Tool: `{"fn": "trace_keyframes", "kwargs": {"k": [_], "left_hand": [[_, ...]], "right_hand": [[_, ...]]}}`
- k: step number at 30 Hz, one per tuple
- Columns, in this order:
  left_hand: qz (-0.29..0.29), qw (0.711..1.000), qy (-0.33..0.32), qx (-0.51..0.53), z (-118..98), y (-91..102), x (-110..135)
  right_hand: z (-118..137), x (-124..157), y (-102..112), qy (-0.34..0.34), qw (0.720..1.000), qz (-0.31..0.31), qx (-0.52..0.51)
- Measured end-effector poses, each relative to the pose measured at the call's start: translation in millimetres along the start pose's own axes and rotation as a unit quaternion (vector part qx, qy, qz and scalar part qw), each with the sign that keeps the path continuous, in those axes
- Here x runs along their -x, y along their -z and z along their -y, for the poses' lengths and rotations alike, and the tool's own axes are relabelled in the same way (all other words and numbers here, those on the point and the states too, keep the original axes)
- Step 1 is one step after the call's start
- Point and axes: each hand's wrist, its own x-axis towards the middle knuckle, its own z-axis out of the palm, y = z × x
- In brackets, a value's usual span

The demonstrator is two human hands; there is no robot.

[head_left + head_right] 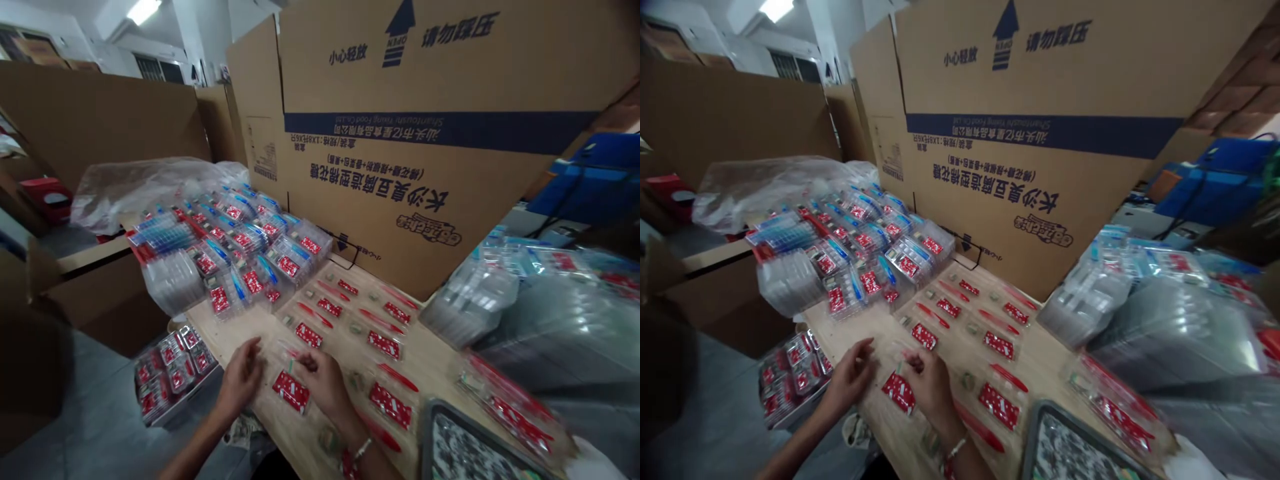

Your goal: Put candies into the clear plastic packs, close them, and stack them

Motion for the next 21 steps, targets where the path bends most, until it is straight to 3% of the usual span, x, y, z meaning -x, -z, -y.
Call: {"fn": "trace_keyframes", "kwargs": {"k": [3,7,13,17,21], "left_hand": [[0.002,1.0,-0.016,-0.019,13.4,-4.2,2.9],[-0.034,0.996,-0.072,-0.048,18.5,-10.9,10.3],[-0.059,0.981,-0.162,-0.085,28.4,-10.5,10.5],[-0.074,0.977,-0.177,-0.09,29.6,-8.3,8.8],[-0.048,0.971,-0.208,-0.112,23.1,-4.0,6.7]], "right_hand": [[9.7,-13.0,-32.5,0.022,0.998,0.042,0.027],[10.3,-14.7,-56.4,0.057,0.98,0.087,0.17],[18.2,-16.0,-51.7,0.134,0.931,0.16,0.3],[34.5,-19.0,-48.2,0.164,0.899,0.186,0.36],[33.4,-17.9,-50.1,0.158,0.901,0.161,0.371]]}}
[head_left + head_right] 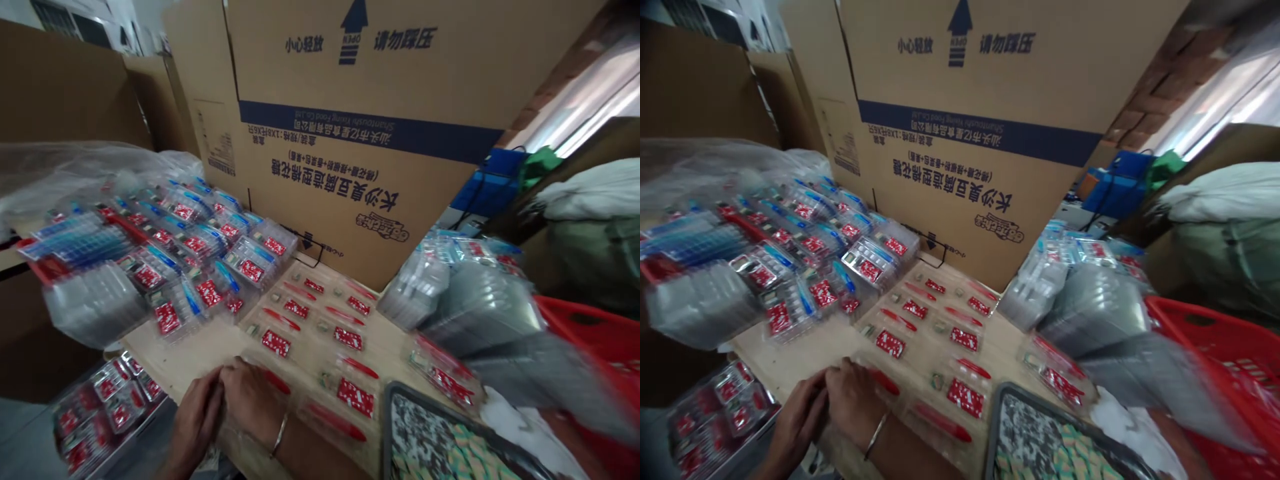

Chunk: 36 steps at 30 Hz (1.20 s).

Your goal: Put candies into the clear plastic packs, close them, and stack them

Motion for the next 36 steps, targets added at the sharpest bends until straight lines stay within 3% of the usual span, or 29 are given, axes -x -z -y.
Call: {"fn": "trace_keyframes", "kwargs": {"k": [3,8,13,19,22,25,27,31,36], "left_hand": [[0.008,0.999,-0.028,-0.015,-2.1,1.9,-2.2],[0.02,1.0,-0.017,0.0,1.4,2.6,-3.5],[0.082,0.994,0.015,0.068,5.5,9.2,-9.9],[0.162,0.982,0.047,0.081,-4.4,12.6,-30.6],[0.202,0.977,0.055,0.039,-11.3,10.7,-38.1],[0.205,0.977,0.06,0.023,-14.6,11.1,-37.5],[0.204,0.976,0.057,0.049,-15.6,13.4,-34.7],[0.209,0.972,0.069,0.079,-17.0,15.7,-33.8],[0.208,0.973,0.098,0.032,-12.6,8.6,-39.3]], "right_hand": [[-3.9,6.4,-8.2,-0.012,0.999,-0.028,-0.034],[-7.3,12.9,-16.4,-0.026,0.999,-0.042,-0.018],[-4.6,10.8,-20.0,-0.026,0.998,-0.053,0.003],[-15.8,19.5,-5.2,0.039,0.998,-0.016,-0.057],[-30.9,44.2,11.5,0.013,0.992,-0.05,-0.116],[-53.7,88.3,26.4,-0.101,0.985,-0.096,-0.098],[-69.0,122.1,31.3,-0.143,0.985,-0.076,-0.063],[-76.4,171.6,32.4,-0.213,0.976,0.035,-0.013],[-57.9,180.7,35.1,-0.245,0.965,0.087,-0.019]]}}
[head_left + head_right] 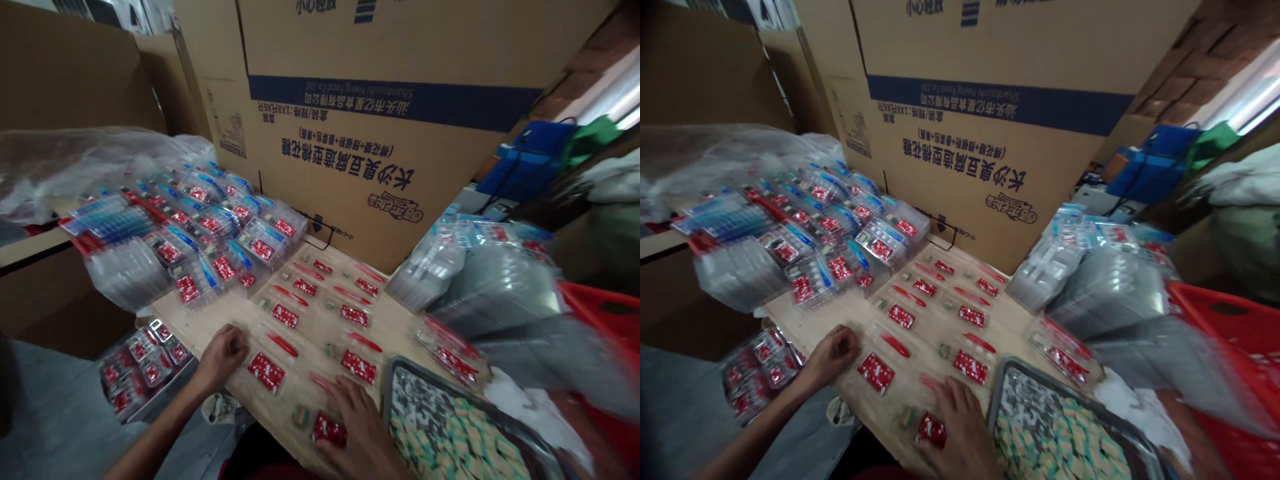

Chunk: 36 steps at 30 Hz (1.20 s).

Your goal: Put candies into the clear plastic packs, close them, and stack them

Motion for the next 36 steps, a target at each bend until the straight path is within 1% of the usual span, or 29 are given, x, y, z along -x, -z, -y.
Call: {"fn": "trace_keyframes", "kwargs": {"k": [3,5,7,8,9,12,13,14,17,18,20,22,24,26,29,31,33,34,36], "left_hand": [[-0.013,0.999,-0.038,-0.012,3.1,-1.4,4.6],[-0.052,0.996,-0.063,-0.03,2.0,-2.4,11.4],[-0.098,0.99,-0.084,-0.061,-2.8,-5.6,17.9],[-0.111,0.986,-0.094,-0.081,-6.3,-8.3,20.3],[-0.112,0.983,-0.104,-0.101,-10.1,-11.8,22.1],[-0.066,0.978,-0.127,-0.153,-17.3,-24.5,24.6],[-0.043,0.976,-0.136,-0.167,-17.0,-28.4,25.0],[-0.015,0.973,-0.146,-0.179,-15.5,-31.3,25.2],[0.088,0.957,-0.181,-0.21,-8.8,-31.5,24.8],[0.126,0.951,-0.181,-0.219,-8.3,-28.4,24.2],[0.184,0.941,-0.16,-0.236,-12.8,-18.6,21.8],[0.22,0.933,-0.135,-0.25,-22.9,-7.1,18.1],[0.244,0.926,-0.132,-0.258,-33.1,1.6,13.5],[0.27,0.917,-0.154,-0.251,-37.9,5.7,9.0],[0.317,0.898,-0.201,-0.231,-34.9,6.4,3.2],[0.334,0.889,-0.223,-0.221,-32.5,8.6,-1.4],[0.327,0.888,-0.243,-0.211,-34.6,13.9,-10.4],[0.309,0.893,-0.251,-0.209,-37.8,17.3,-17.5],[0.259,0.905,-0.262,-0.214,-47.4,23.1,-38.1]], "right_hand": [[2.3,-1.6,-4.4,-0.011,0.999,0.046,0.012],[0.6,-2.4,-8.4,-0.012,0.998,0.065,0.019],[-1.6,-2.0,-7.8,0.001,0.998,0.062,0.007],[-2.9,-1.8,-4.5,0.014,0.999,0.049,-0.005],[-4.6,-2.2,1.1,0.025,0.999,0.024,-0.016],[-14.6,-11.2,26.6,0.032,0.996,-0.087,-0.012],[-19.7,-17.3,35.4,0.026,0.993,-0.118,-0.004],[-25.1,-24.6,42.8,0.023,0.991,-0.135,0.004],[-39.5,-45.9,53.4,0.029,0.991,-0.134,0.01],[-42.3,-50.8,53.2,0.035,0.991,-0.128,0.009],[-44.5,-55.8,50.0,0.048,0.992,-0.113,0.006],[-43.6,-56.2,47.0,0.053,0.994,-0.096,0.001],[-42.1,-55.3,46.7,0.047,0.995,-0.089,-0.001],[-41.7,-55.4,48.0,0.036,0.995,-0.092,0.005],[-43.5,-58.0,47.2,0.012,0.997,-0.08,0.019],[-44.6,-59.8,43.7,0.002,0.997,-0.075,0.027],[-43.7,-61.2,40.1,0.004,0.997,-0.068,0.037],[-42.0,-61.8,39.0,0.001,0.997,-0.056,0.044],[-36.3,-63.1,39.0,-0.022,0.998,-0.013,0.064]]}}
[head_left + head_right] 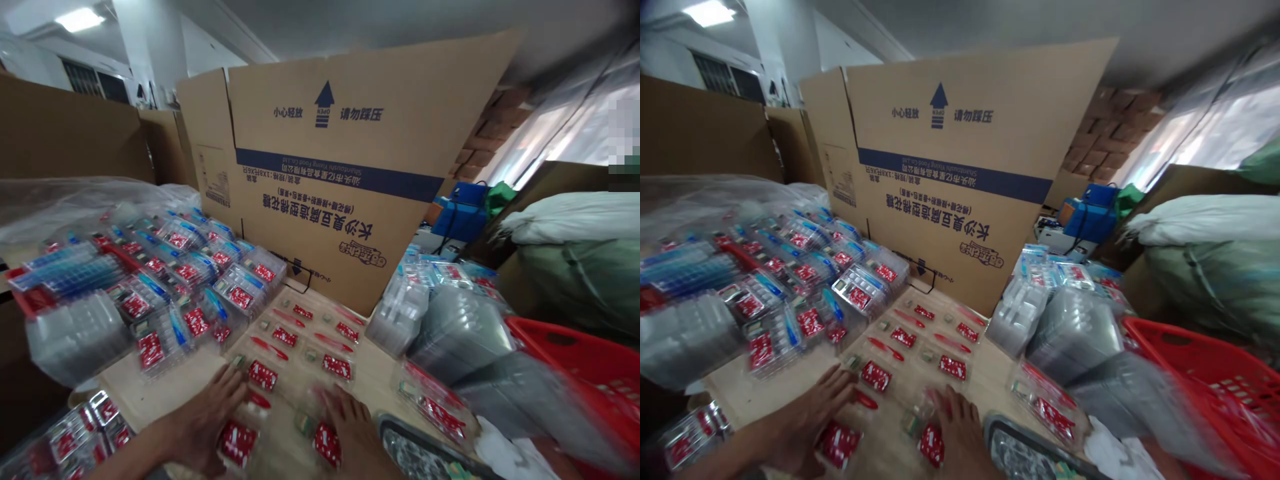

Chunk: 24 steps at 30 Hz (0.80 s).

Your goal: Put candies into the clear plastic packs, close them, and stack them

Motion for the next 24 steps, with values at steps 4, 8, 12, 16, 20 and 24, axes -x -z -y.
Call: {"fn": "trace_keyframes", "kwargs": {"k": [4,8,12,16,20,24], "left_hand": [[-0.049,0.998,0.002,-0.044,16.2,28.2,-48.2],[-0.026,0.999,-0.007,-0.046,31.3,31.2,-79.5],[-0.019,0.999,-0.01,-0.042,36.6,21.4,-78.0],[0.034,0.997,0.017,-0.067,24.9,22.6,-71.0],[0.113,0.988,0.052,-0.096,9.3,29.2,-70.2],[0.119,0.987,0.06,-0.094,11.2,25.6,-71.0]], "right_hand": [[10.4,-3.2,3.5,-0.043,0.997,0.047,0.04],[3.2,-5.1,-4.1,-0.008,1.0,0.017,0.017],[-12.2,-8.1,7.0,0.043,0.998,-0.023,-0.029],[-23.2,-36.2,52.2,0.044,0.996,-0.078,-0.007],[-36.3,-84.0,78.7,0.05,0.996,-0.076,0.011],[-46.0,-107.8,72.2,0.078,0.995,-0.056,0.038]]}}
